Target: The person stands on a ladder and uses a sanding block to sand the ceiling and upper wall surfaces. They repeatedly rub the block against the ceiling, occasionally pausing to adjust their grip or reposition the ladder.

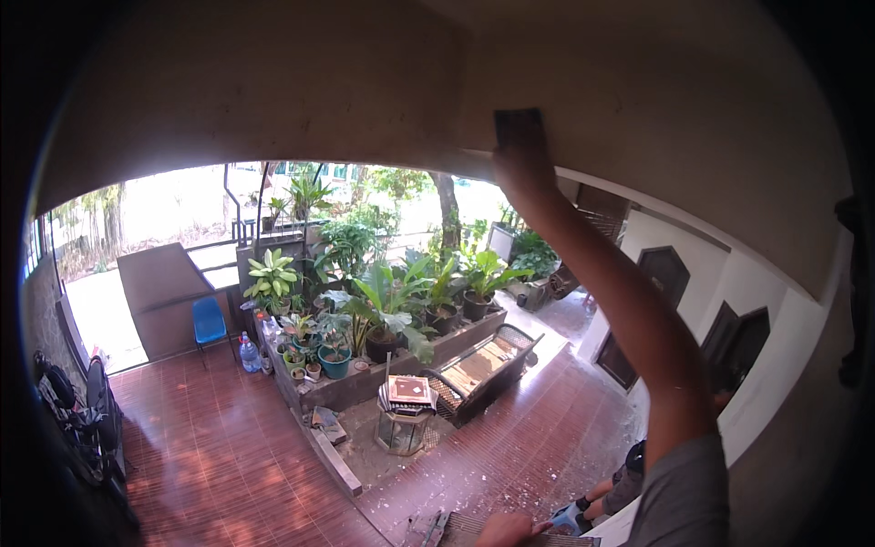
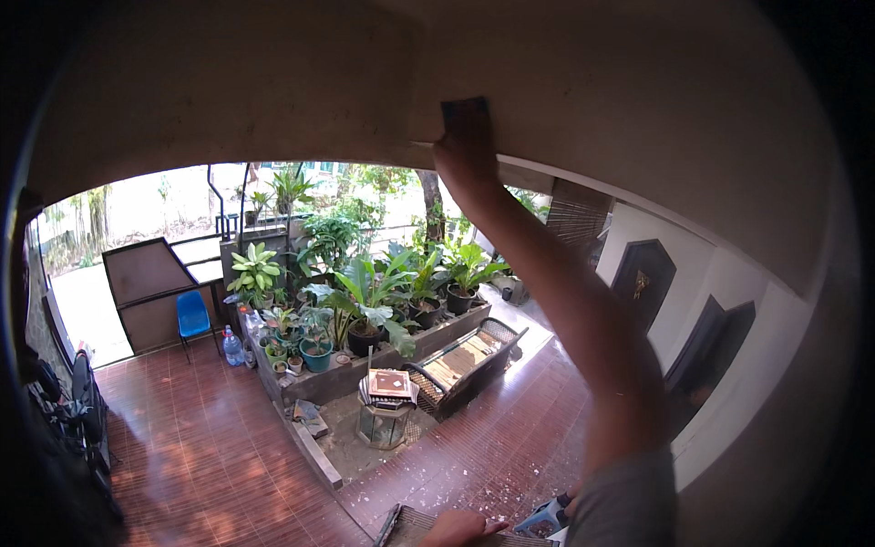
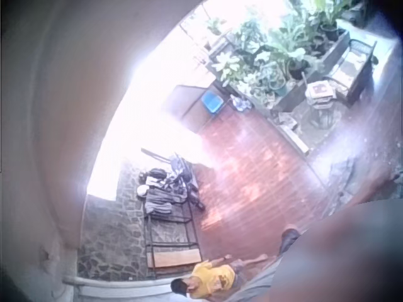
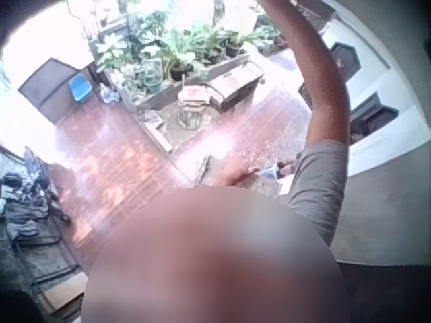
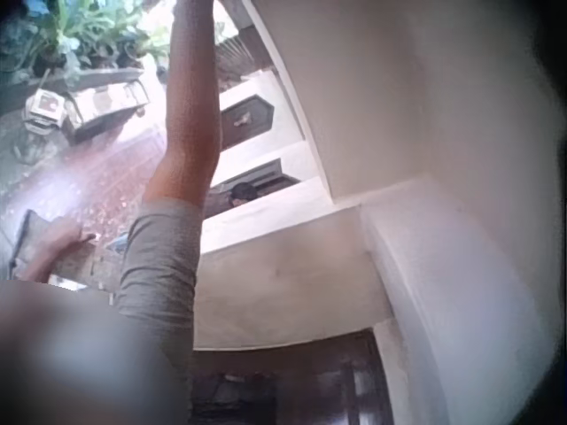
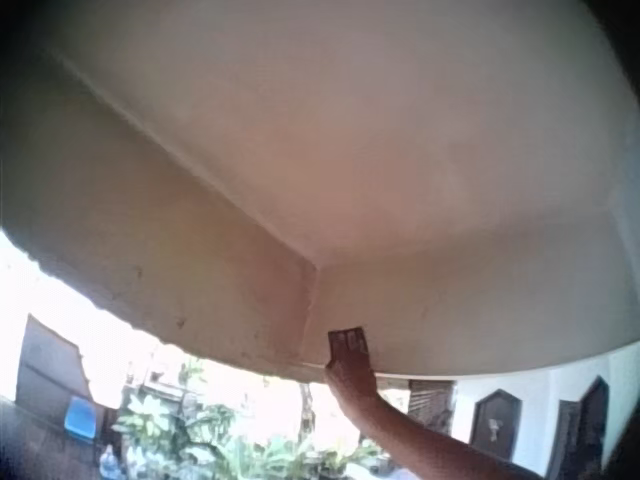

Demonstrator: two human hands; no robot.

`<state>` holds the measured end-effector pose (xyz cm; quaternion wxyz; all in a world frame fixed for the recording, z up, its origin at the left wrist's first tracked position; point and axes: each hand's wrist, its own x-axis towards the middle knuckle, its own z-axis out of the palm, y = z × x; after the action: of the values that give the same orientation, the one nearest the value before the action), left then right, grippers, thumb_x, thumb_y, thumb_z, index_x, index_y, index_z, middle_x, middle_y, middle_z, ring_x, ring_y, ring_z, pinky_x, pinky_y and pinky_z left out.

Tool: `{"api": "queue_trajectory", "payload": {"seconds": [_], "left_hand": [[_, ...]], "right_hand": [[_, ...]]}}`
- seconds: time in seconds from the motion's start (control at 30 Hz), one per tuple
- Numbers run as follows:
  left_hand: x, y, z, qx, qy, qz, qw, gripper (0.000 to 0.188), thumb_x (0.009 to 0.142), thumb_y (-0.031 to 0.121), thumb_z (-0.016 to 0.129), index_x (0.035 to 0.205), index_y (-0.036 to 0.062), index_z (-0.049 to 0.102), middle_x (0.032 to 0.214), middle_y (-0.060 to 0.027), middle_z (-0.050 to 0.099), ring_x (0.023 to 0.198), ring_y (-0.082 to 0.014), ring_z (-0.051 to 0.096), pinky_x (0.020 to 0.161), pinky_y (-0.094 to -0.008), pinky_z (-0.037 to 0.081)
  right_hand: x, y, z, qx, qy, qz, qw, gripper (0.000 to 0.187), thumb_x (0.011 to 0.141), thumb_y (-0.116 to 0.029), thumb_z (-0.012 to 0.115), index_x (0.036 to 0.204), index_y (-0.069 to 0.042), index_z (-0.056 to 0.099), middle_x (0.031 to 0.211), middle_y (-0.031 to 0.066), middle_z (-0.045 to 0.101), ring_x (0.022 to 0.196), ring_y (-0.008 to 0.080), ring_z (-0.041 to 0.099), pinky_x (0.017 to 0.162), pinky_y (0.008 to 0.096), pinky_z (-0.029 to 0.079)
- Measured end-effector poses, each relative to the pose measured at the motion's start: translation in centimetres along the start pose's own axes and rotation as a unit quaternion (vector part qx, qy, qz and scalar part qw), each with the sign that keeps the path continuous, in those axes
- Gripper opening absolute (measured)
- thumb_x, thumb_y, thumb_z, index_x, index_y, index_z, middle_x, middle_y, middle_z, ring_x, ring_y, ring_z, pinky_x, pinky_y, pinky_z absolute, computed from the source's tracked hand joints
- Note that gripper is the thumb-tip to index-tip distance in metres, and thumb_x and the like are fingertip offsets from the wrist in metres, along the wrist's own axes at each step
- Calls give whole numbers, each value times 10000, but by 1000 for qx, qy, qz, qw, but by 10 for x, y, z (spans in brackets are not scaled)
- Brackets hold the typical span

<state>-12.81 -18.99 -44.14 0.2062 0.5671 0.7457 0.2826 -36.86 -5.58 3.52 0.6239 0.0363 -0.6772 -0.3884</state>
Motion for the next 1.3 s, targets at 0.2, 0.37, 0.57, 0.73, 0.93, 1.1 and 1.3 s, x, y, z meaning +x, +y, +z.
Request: {"api": "queue_trajectory", "payload": {"seconds": [0.2,0.37,0.57,0.73,0.93,1.1,1.3], "left_hand": [[-3,0,-4,7,-7,-8,1000,623,914,602,430,929,45,709,929,-189,687,889,-370,651,794,-477,493],[0,-2,-2,-59,42,76,994,597,919,590,431,993,65,703,1004,-179,683,941,-364,641,817,-472,490],[-3,-5,0,-17,16,2,1000,617,910,600,435,932,48,709,917,-204,681,874,-380,651,784,-483,496],[4,-7,7,-36,32,7,999,640,903,613,436,887,33,707,882,-214,677,843,-387,652,763,-492,497],[10,-6,9,-11,4,-23,1000,671,895,628,437,833,16,705,840,-225,672,806,-396,654,738,-504,498],[14,-11,16,-10,-5,-34,999,702,886,643,438,787,-1,700,813,-233,669,781,-400,655,714,-513,499],[19,-15,27,26,-69,-51,996,689,890,641,435,843,6,699,825,-238,668,776,-395,656,690,-505,509]], "right_hand": [[4,12,60,234,3,166,958,544,757,-75,555,1279,59,484,1355,256,442,1282,410,397,1104,470,316],[17,14,55,53,67,46,995,549,746,-98,587,1279,8,510,1372,211,446,1300,393,388,1110,445,316],[30,13,68,113,73,103,986,529,768,-101,590,1283,-5,512,1352,192,473,1304,391,385,1114,438,316],[32,23,89,76,93,106,987,499,771,-101,589,1253,7,520,1342,200,480,1299,395,388,1104,448,329],[60,40,76,62,84,74,992,457,805,-116,573,1240,12,520,1334,219,474,1280,399,407,1076,460,356],[72,47,81,-22,149,9,989,440,819,-139,565,1231,8,523,1298,214,496,1237,396,449,1049,477,377],[80,60,88,47,58,63,995,328,845,-190,560,1106,-4,633,1206,185,571,1157,356,510,1026,492,389]]}}
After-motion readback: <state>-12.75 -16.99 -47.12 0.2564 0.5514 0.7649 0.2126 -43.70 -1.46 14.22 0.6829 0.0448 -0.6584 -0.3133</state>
